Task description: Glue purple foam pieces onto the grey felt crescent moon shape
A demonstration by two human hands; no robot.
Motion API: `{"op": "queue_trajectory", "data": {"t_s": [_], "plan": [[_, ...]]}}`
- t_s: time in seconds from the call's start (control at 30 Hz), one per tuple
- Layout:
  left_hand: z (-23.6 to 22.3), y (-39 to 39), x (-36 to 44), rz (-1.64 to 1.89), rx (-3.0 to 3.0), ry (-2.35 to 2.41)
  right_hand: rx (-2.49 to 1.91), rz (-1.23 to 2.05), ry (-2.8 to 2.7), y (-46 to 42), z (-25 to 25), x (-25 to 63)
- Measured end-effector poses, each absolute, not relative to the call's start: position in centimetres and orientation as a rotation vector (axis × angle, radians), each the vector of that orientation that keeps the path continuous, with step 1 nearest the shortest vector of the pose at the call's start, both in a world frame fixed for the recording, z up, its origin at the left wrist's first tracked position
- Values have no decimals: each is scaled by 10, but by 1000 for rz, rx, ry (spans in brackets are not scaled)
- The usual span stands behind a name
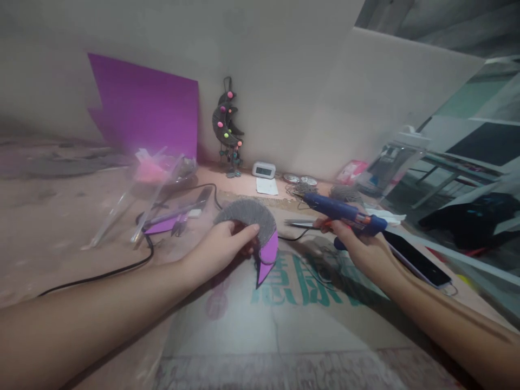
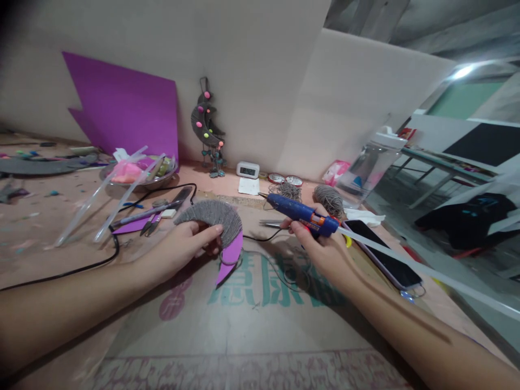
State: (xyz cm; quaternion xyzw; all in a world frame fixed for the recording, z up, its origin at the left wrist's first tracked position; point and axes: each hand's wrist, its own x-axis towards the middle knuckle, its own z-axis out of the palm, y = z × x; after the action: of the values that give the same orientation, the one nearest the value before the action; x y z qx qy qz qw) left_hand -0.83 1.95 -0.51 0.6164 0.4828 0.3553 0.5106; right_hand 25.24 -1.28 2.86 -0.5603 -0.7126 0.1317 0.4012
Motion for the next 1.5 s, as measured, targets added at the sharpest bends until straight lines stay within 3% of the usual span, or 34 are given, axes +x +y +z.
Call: {"op": "queue_trajectory", "data": {"t_s": [0.23,0.6,0.77,0.93,1.03,1.17,1.27,1.37,1.5], "plan": [[-6,20,-8,839,1517,1178,-1475,345,-1705,28,42,244],[-8,21,-9,815,1503,1186,-1836,236,-1867,143,16,229],[-6,21,-8,839,1473,1135,-1823,190,-1920,147,11,239],[-7,21,-6,894,1430,1073,-1525,-124,-2031,106,14,253],[-10,22,-6,912,1439,1066,-1463,190,-1960,57,19,242],[-10,22,-8,907,1464,1072,-1383,1162,-1676,-4,22,211],[-8,22,-8,921,1423,1056,-1312,1546,-1541,-25,21,196],[-5,21,-8,927,1383,1039,-1286,1668,-1563,-23,21,194],[-2,19,-6,911,1378,1071,-1359,1488,-1830,-10,25,204]]}}
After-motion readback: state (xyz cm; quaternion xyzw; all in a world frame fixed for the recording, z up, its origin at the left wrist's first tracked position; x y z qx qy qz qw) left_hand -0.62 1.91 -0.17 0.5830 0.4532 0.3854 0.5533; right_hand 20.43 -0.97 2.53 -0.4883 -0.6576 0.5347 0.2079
